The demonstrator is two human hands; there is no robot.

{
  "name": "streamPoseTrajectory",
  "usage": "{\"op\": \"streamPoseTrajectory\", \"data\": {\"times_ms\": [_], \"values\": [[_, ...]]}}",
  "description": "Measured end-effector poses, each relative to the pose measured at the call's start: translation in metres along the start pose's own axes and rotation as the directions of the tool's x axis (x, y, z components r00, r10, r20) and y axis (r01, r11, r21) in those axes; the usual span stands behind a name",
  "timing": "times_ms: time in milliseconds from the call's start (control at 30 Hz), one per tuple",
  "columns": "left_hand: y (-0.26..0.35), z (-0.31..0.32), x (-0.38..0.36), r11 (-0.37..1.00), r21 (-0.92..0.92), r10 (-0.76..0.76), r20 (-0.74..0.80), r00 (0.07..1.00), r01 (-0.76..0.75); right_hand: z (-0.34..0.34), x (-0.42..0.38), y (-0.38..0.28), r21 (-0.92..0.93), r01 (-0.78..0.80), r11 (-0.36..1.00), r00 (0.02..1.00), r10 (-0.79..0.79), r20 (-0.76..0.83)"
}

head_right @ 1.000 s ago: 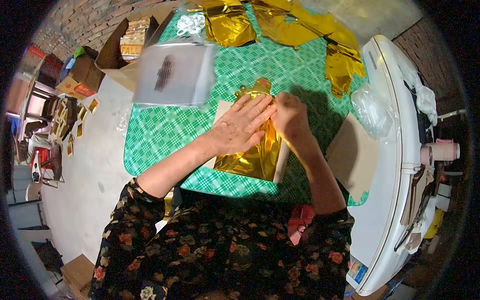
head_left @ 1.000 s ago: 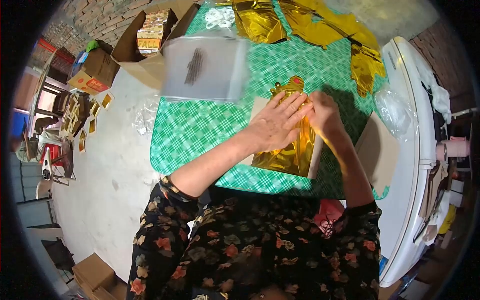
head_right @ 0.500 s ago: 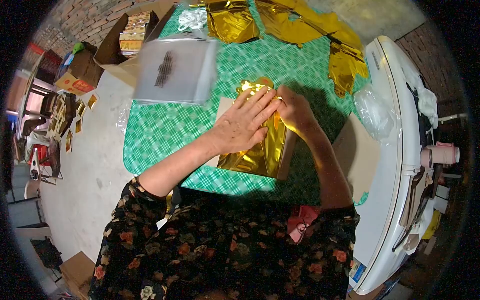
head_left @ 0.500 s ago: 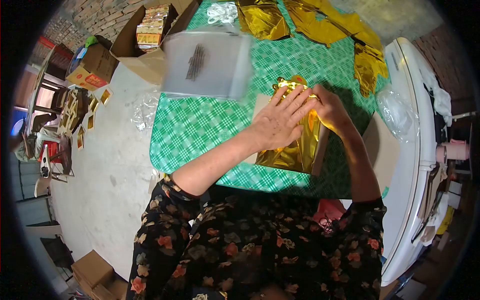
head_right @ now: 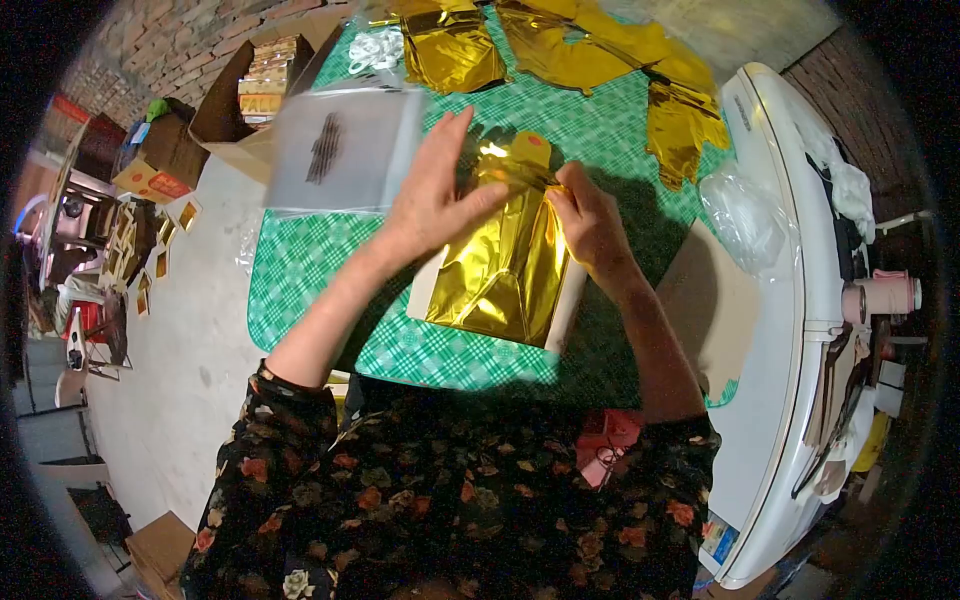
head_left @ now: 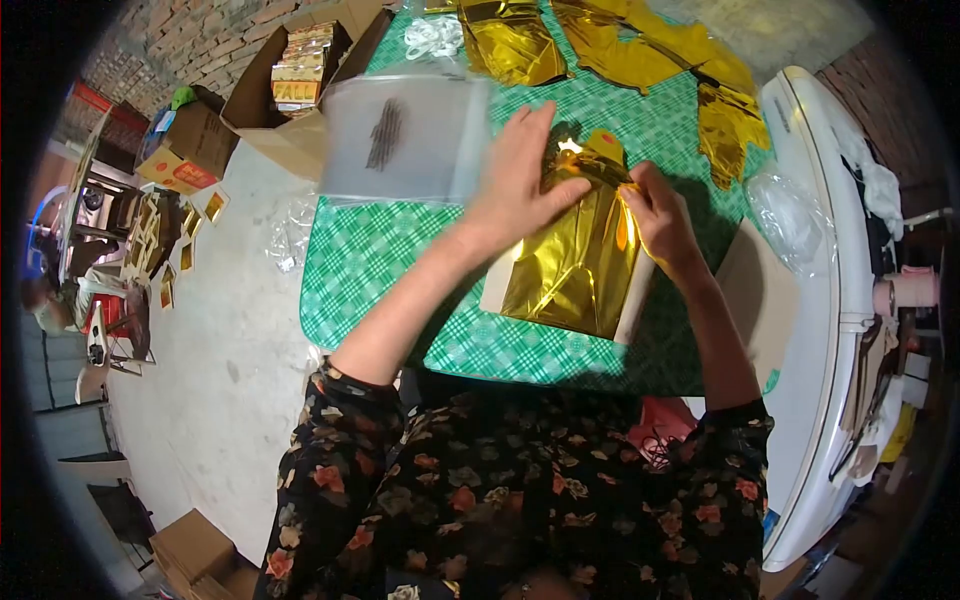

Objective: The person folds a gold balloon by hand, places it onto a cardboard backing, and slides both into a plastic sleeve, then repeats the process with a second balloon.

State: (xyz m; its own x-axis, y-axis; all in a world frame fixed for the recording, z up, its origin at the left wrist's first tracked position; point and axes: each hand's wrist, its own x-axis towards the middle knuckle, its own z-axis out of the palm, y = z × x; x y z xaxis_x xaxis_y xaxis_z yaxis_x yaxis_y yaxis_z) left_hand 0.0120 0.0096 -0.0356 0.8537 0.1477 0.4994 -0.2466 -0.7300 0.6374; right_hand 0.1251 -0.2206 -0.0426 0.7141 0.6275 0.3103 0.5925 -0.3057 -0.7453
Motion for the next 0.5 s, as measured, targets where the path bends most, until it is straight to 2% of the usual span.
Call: {"op": "streamPoseTrajectory", "data": {"times_ms": [67,100,200,233,333,367,400,467,500], "values": [[0.001,-0.022,0.012,0.985,-0.094,-0.124,0.178,0.976,0.142,-0.006,0.0,-0.022,-0.018,0.027,0.999,0.999,-0.028,-0.041],[-0.006,-0.025,0.016,0.994,-0.073,-0.076,0.141,0.987,0.087,-0.01,0.001,-0.035,-0.027,0.04,0.999,0.997,-0.042,-0.062],[0.027,-0.07,0.052,0.96,-0.046,-0.22,0.49,0.843,0.277,-0.025,0.006,-0.069,-0.061,0.258,0.964,0.955,-0.264,-0.136],[0.035,-0.08,0.061,0.98,0.005,-0.177,0.479,0.86,0.199,-0.028,0.009,-0.071,-0.116,0.359,0.926,0.913,-0.374,-0.165],[0.053,-0.098,0.064,0.995,-0.06,0.094,0.314,0.945,-0.079,-0.043,0.004,-0.096,-0.392,0.479,0.785,0.785,-0.583,-0.209],[0.066,-0.103,0.06,0.979,-0.087,0.198,0.246,0.949,-0.182,-0.051,0.0,-0.101,-0.505,0.536,0.676,0.712,-0.684,-0.159],[0.071,-0.103,0.051,0.942,-0.019,0.333,0.184,0.925,-0.335,-0.052,-0.007,-0.102,-0.468,0.588,0.66,0.671,-0.721,-0.173],[0.076,-0.101,0.027,0.793,0.137,0.587,0.094,0.804,-0.594,-0.052,-0.027,-0.104,-0.389,0.685,0.616,0.587,-0.783,-0.206],[0.084,-0.098,0.007,0.772,0.183,0.6,0.109,0.793,-0.609,-0.046,-0.042,-0.095,-0.388,0.677,0.626,0.591,-0.776,-0.221]]}}
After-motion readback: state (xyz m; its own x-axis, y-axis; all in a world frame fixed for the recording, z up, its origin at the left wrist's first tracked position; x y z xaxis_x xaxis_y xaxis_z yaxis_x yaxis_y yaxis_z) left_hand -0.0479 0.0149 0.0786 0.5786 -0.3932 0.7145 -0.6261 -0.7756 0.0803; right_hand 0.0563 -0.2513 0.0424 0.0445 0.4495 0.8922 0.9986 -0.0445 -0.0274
